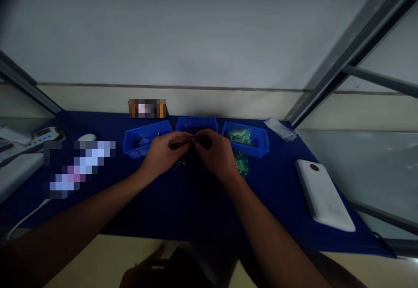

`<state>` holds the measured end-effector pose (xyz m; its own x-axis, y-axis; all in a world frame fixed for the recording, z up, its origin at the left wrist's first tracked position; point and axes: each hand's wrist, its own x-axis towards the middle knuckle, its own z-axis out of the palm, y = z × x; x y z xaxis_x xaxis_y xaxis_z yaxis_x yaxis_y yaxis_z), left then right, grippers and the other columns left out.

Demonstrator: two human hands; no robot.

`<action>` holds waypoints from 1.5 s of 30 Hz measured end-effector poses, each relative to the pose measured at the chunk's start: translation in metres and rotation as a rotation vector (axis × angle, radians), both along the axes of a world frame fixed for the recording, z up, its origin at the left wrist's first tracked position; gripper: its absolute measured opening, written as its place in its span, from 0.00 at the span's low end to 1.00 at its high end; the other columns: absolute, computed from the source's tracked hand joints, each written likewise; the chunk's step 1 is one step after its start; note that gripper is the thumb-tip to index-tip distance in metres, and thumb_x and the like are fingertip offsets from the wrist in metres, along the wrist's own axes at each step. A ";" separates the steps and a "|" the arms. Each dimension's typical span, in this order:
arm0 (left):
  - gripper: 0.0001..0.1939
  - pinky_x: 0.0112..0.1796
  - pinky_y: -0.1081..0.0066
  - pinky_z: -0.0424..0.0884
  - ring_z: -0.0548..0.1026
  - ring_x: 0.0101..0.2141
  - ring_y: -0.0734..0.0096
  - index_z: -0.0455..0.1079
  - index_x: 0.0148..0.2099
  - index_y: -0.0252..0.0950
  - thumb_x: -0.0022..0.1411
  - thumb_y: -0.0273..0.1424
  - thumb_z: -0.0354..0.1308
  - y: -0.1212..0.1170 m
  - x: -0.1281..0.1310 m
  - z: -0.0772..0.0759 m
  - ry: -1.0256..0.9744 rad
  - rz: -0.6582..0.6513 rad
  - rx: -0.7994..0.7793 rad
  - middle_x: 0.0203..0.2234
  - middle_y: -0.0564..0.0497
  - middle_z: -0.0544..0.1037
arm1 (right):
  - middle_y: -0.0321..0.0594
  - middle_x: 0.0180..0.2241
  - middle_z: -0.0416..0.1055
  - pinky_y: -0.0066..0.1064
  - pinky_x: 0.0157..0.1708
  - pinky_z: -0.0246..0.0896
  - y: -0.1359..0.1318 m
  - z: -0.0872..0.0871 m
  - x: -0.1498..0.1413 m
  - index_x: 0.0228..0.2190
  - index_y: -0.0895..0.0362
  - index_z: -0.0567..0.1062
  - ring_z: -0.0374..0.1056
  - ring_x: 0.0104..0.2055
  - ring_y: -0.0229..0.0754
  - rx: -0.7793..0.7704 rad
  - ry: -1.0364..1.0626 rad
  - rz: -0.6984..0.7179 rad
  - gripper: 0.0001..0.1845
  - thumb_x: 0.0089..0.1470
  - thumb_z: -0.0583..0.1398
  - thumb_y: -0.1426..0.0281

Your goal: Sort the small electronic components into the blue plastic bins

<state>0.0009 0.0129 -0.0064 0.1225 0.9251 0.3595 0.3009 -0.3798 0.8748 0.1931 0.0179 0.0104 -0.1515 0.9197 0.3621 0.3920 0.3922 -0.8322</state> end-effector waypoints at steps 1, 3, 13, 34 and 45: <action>0.12 0.51 0.60 0.80 0.85 0.45 0.61 0.79 0.51 0.39 0.65 0.32 0.67 0.000 0.000 0.000 -0.038 -0.005 -0.003 0.44 0.47 0.86 | 0.38 0.40 0.84 0.36 0.45 0.74 0.000 0.000 0.000 0.41 0.52 0.82 0.80 0.42 0.45 -0.003 0.027 0.001 0.09 0.57 0.66 0.70; 0.14 0.51 0.60 0.80 0.85 0.46 0.61 0.78 0.52 0.38 0.65 0.33 0.68 0.000 0.001 0.002 -0.104 -0.012 -0.011 0.45 0.46 0.86 | 0.38 0.40 0.84 0.35 0.46 0.74 0.000 0.001 0.000 0.41 0.53 0.82 0.80 0.42 0.44 -0.007 0.084 0.007 0.09 0.57 0.66 0.71; 0.18 0.51 0.64 0.80 0.85 0.45 0.64 0.76 0.53 0.38 0.63 0.33 0.71 -0.002 0.005 0.006 -0.237 0.009 0.030 0.43 0.48 0.85 | 0.38 0.44 0.83 0.35 0.50 0.74 0.006 -0.004 0.001 0.41 0.53 0.82 0.80 0.47 0.44 -0.033 0.312 0.144 0.12 0.54 0.67 0.75; 0.12 0.49 0.60 0.75 0.76 0.44 0.60 0.76 0.42 0.37 0.61 0.18 0.58 0.008 -0.027 0.029 0.625 0.304 0.438 0.39 0.49 0.79 | 0.41 0.40 0.80 0.43 0.55 0.65 -0.009 -0.004 -0.011 0.40 0.54 0.81 0.71 0.49 0.49 0.313 -0.375 0.375 0.04 0.62 0.65 0.72; 0.14 0.50 0.61 0.72 0.74 0.44 0.62 0.75 0.40 0.38 0.62 0.15 0.55 -0.001 -0.013 0.023 0.554 0.126 0.510 0.38 0.51 0.80 | 0.42 0.49 0.77 0.42 0.54 0.65 -0.005 -0.016 -0.011 0.47 0.52 0.82 0.67 0.50 0.48 0.378 -0.569 0.480 0.12 0.65 0.62 0.75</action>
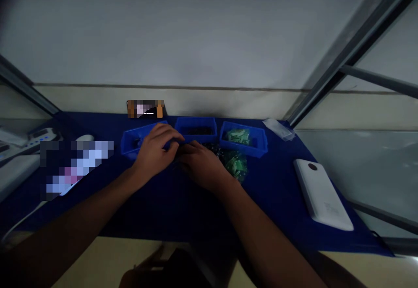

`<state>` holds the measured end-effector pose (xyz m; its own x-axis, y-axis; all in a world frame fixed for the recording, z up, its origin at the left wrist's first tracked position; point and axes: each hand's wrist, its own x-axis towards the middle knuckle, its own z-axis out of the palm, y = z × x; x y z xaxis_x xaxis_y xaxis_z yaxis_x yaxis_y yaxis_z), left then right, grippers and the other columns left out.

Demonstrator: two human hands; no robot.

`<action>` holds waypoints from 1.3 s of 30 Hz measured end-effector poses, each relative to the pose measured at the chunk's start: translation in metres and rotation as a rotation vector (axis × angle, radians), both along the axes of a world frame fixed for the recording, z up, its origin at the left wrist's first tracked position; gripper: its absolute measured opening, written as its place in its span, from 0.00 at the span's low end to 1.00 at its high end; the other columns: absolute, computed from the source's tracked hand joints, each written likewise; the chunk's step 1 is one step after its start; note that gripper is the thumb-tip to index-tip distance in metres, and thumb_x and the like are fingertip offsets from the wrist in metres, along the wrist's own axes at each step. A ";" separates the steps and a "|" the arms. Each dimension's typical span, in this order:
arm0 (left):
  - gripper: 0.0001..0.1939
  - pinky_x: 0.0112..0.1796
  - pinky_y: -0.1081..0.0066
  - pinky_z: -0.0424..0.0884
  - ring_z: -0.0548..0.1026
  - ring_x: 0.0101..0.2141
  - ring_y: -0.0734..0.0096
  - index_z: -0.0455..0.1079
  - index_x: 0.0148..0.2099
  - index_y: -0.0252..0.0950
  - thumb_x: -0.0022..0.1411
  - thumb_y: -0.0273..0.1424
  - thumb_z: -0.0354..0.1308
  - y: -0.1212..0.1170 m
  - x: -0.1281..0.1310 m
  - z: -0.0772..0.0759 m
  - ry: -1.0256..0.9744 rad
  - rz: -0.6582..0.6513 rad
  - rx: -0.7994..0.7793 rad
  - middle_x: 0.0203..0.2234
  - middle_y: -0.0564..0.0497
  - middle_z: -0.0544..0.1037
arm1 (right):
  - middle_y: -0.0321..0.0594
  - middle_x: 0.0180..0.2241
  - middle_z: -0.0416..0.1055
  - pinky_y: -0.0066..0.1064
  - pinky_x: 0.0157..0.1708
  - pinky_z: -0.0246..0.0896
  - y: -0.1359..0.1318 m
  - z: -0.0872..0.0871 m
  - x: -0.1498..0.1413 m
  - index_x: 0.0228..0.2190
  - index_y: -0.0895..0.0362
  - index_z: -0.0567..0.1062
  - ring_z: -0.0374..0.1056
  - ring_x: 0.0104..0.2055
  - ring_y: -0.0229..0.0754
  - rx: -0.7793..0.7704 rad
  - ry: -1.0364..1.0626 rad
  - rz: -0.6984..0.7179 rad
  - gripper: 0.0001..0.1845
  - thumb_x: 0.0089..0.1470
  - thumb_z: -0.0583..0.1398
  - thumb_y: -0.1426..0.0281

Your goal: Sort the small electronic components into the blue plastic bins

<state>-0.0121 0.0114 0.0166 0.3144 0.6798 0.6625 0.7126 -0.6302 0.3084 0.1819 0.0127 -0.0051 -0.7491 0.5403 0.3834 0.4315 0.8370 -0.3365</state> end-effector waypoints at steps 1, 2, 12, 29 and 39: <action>0.14 0.49 0.61 0.72 0.74 0.43 0.63 0.75 0.39 0.38 0.63 0.15 0.54 -0.001 0.002 -0.001 -0.009 -0.023 -0.006 0.37 0.52 0.80 | 0.43 0.48 0.77 0.41 0.53 0.65 0.001 0.000 0.001 0.46 0.54 0.82 0.67 0.49 0.48 0.014 -0.019 -0.022 0.11 0.65 0.62 0.76; 0.14 0.48 0.62 0.72 0.74 0.43 0.63 0.75 0.39 0.38 0.63 0.15 0.54 -0.002 0.004 -0.002 -0.016 -0.043 -0.015 0.36 0.52 0.80 | 0.43 0.48 0.78 0.40 0.51 0.65 0.001 0.001 0.001 0.45 0.55 0.82 0.67 0.48 0.48 0.028 -0.043 -0.049 0.10 0.66 0.62 0.76; 0.14 0.48 0.61 0.73 0.75 0.43 0.64 0.76 0.40 0.38 0.64 0.16 0.54 -0.005 0.008 -0.001 -0.101 -0.055 -0.052 0.37 0.52 0.81 | 0.46 0.45 0.79 0.39 0.43 0.65 -0.005 0.013 0.000 0.45 0.58 0.79 0.70 0.46 0.50 0.138 -0.240 -0.176 0.08 0.68 0.60 0.73; 0.17 0.33 0.71 0.73 0.77 0.31 0.72 0.73 0.58 0.41 0.70 0.26 0.56 -0.010 0.012 -0.006 -0.225 -0.009 -0.260 0.39 0.52 0.81 | 0.43 0.44 0.78 0.37 0.47 0.68 0.006 0.007 0.008 0.47 0.55 0.79 0.74 0.46 0.47 -0.076 0.283 -0.446 0.17 0.58 0.62 0.79; 0.22 0.30 0.69 0.73 0.79 0.25 0.69 0.67 0.68 0.41 0.76 0.35 0.53 -0.014 0.016 -0.010 -0.287 -0.071 -0.457 0.25 0.56 0.80 | 0.38 0.36 0.82 0.36 0.41 0.72 0.003 0.018 0.008 0.39 0.53 0.83 0.77 0.37 0.44 -0.274 0.547 -0.576 0.09 0.55 0.66 0.72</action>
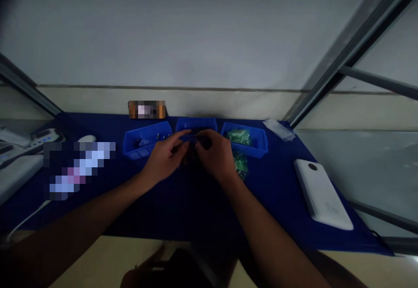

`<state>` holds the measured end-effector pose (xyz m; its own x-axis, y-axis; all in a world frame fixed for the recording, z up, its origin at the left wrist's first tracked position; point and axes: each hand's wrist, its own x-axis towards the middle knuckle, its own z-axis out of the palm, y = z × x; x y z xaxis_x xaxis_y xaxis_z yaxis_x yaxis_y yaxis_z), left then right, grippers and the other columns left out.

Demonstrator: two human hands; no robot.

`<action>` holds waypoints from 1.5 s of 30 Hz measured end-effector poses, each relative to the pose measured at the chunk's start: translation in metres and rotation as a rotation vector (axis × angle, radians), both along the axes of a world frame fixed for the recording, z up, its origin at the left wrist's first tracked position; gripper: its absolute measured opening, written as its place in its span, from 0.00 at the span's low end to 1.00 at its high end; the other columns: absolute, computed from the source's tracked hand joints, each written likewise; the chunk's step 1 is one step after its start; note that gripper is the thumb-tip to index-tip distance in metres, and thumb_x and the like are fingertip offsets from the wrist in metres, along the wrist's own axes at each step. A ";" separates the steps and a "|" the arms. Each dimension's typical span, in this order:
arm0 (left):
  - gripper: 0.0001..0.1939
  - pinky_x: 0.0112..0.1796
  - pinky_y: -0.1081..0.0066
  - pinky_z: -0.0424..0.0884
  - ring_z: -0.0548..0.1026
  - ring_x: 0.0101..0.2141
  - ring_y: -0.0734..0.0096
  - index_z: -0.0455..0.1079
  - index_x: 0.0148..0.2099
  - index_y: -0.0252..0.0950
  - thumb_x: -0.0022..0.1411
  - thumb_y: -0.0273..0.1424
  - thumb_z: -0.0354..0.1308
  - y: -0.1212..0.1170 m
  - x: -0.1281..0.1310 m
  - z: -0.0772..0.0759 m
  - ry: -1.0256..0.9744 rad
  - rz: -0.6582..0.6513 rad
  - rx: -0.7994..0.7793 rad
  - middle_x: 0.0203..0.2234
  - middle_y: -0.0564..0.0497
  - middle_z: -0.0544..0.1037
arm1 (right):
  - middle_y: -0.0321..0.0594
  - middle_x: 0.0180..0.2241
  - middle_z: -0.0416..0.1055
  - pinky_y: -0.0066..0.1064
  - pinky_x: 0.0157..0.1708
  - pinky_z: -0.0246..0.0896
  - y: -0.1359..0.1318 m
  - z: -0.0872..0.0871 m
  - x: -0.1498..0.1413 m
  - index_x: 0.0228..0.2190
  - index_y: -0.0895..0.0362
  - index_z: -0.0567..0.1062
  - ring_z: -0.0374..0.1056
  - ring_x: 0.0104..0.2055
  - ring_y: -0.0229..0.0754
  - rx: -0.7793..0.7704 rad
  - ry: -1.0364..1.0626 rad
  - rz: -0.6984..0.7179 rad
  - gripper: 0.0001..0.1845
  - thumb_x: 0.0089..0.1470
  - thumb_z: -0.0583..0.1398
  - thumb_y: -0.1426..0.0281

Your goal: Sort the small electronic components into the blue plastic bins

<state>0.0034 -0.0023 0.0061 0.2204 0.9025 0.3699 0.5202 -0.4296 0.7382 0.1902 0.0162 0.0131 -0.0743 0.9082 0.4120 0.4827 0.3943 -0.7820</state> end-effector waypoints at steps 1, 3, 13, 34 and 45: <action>0.22 0.31 0.69 0.74 0.80 0.27 0.69 0.67 0.68 0.41 0.75 0.33 0.53 0.001 0.000 -0.001 -0.007 -0.004 -0.003 0.27 0.54 0.82 | 0.37 0.35 0.82 0.36 0.39 0.72 0.000 0.000 0.000 0.39 0.53 0.83 0.78 0.36 0.44 -0.046 0.041 0.018 0.07 0.56 0.66 0.69; 0.22 0.31 0.69 0.75 0.81 0.29 0.67 0.70 0.66 0.42 0.73 0.31 0.55 0.003 -0.001 -0.004 -0.020 -0.005 0.005 0.32 0.52 0.84 | 0.38 0.36 0.83 0.36 0.38 0.73 0.000 -0.001 0.001 0.38 0.53 0.83 0.78 0.36 0.45 -0.116 0.127 0.086 0.08 0.58 0.67 0.64; 0.11 0.31 0.70 0.76 0.80 0.27 0.71 0.81 0.52 0.42 0.72 0.35 0.60 0.010 -0.005 -0.003 -0.126 0.035 0.014 0.37 0.51 0.85 | 0.39 0.40 0.84 0.36 0.44 0.75 -0.001 0.003 0.001 0.38 0.53 0.84 0.80 0.42 0.45 -0.121 0.162 0.117 0.07 0.57 0.66 0.68; 0.17 0.40 0.67 0.80 0.85 0.40 0.64 0.76 0.61 0.45 0.77 0.35 0.52 0.005 -0.002 -0.001 -0.057 -0.029 0.045 0.46 0.50 0.86 | 0.41 0.44 0.81 0.39 0.50 0.70 -0.001 -0.003 0.003 0.43 0.52 0.80 0.76 0.47 0.48 0.222 -0.153 0.056 0.11 0.60 0.62 0.76; 0.16 0.56 0.60 0.77 0.81 0.54 0.60 0.78 0.59 0.42 0.73 0.35 0.60 0.013 -0.004 -0.008 -0.242 -0.071 0.008 0.55 0.48 0.82 | 0.42 0.44 0.78 0.39 0.51 0.70 -0.001 -0.003 0.000 0.43 0.52 0.81 0.75 0.49 0.47 0.270 -0.141 0.175 0.13 0.59 0.63 0.78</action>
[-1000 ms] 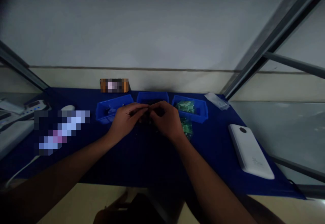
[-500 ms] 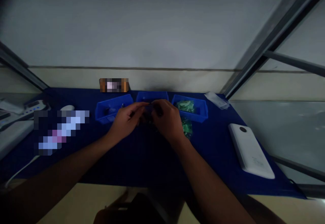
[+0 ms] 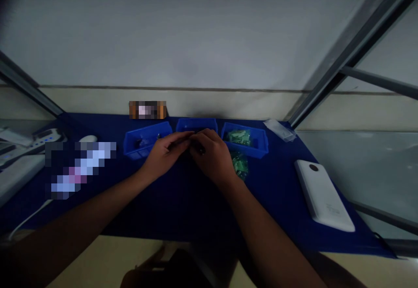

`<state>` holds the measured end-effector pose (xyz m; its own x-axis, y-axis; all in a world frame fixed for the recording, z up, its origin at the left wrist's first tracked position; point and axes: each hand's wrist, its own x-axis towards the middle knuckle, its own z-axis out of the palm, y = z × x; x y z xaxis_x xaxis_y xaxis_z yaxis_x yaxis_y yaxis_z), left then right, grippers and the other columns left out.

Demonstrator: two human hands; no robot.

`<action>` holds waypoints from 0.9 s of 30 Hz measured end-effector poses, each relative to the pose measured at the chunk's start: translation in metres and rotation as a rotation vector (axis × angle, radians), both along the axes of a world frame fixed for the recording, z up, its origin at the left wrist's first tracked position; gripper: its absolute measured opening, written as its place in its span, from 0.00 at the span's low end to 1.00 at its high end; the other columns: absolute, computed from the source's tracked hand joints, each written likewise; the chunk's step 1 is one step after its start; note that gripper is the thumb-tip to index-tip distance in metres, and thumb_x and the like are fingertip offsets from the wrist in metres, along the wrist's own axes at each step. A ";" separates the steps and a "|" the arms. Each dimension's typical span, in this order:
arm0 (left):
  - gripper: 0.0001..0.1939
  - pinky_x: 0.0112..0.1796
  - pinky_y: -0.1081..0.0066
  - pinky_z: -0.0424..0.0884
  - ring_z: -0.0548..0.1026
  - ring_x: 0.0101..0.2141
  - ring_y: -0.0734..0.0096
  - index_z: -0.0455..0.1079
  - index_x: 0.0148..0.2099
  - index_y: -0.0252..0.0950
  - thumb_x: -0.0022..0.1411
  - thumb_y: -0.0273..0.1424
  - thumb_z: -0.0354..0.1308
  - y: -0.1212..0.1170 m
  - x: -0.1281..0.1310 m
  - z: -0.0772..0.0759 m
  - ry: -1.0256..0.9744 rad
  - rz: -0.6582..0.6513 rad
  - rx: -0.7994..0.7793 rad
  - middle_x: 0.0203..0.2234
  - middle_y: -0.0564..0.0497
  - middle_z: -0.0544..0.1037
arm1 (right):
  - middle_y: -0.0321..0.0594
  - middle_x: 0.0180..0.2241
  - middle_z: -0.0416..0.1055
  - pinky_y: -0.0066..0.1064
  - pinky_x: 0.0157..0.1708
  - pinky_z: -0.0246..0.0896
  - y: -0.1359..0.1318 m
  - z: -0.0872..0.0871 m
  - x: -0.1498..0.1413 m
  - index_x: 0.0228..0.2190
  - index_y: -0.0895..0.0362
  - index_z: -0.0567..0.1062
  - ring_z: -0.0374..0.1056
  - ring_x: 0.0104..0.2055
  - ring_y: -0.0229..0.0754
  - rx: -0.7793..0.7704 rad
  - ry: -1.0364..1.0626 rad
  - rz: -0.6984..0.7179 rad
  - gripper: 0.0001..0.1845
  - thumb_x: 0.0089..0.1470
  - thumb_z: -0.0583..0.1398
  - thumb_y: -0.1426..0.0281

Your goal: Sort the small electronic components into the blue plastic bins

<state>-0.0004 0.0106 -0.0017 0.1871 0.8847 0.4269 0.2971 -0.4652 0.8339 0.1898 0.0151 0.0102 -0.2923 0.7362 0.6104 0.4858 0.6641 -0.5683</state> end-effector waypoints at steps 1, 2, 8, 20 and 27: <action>0.15 0.55 0.61 0.76 0.80 0.54 0.60 0.79 0.58 0.42 0.72 0.35 0.61 0.001 -0.001 0.000 -0.004 0.012 0.015 0.54 0.47 0.83 | 0.42 0.45 0.79 0.38 0.52 0.70 0.000 0.000 0.000 0.44 0.52 0.81 0.75 0.50 0.47 -0.006 0.009 0.029 0.15 0.58 0.63 0.78; 0.15 0.55 0.61 0.77 0.81 0.53 0.60 0.79 0.57 0.42 0.72 0.36 0.61 0.001 -0.002 0.001 -0.003 0.025 0.028 0.54 0.47 0.83 | 0.42 0.46 0.79 0.38 0.53 0.70 0.001 -0.001 0.000 0.45 0.53 0.81 0.76 0.50 0.46 -0.015 0.017 0.052 0.16 0.57 0.64 0.79; 0.12 0.42 0.65 0.80 0.84 0.40 0.62 0.81 0.52 0.41 0.69 0.35 0.63 0.003 -0.004 -0.002 0.009 0.092 -0.052 0.44 0.48 0.86 | 0.40 0.45 0.79 0.37 0.51 0.71 0.000 0.002 0.002 0.43 0.52 0.82 0.76 0.48 0.44 0.009 0.070 0.001 0.15 0.60 0.61 0.79; 0.09 0.43 0.66 0.79 0.84 0.40 0.64 0.78 0.48 0.40 0.66 0.32 0.67 -0.001 0.000 0.001 -0.056 0.094 -0.038 0.40 0.49 0.85 | 0.40 0.43 0.81 0.36 0.51 0.70 -0.001 0.002 0.002 0.43 0.52 0.82 0.77 0.47 0.45 0.026 0.046 -0.030 0.10 0.63 0.62 0.75; 0.15 0.48 0.64 0.79 0.83 0.43 0.65 0.76 0.52 0.38 0.65 0.34 0.69 -0.002 0.004 0.005 -0.173 0.104 0.032 0.42 0.47 0.85 | 0.36 0.40 0.84 0.34 0.45 0.72 0.000 0.003 0.001 0.42 0.51 0.84 0.80 0.41 0.44 -0.173 0.049 -0.049 0.10 0.61 0.65 0.73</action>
<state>0.0033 0.0089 0.0029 0.0170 0.8808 0.4732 0.1987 -0.4668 0.8618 0.1912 0.0151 0.0127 -0.2265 0.8442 0.4858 0.4845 0.5304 -0.6957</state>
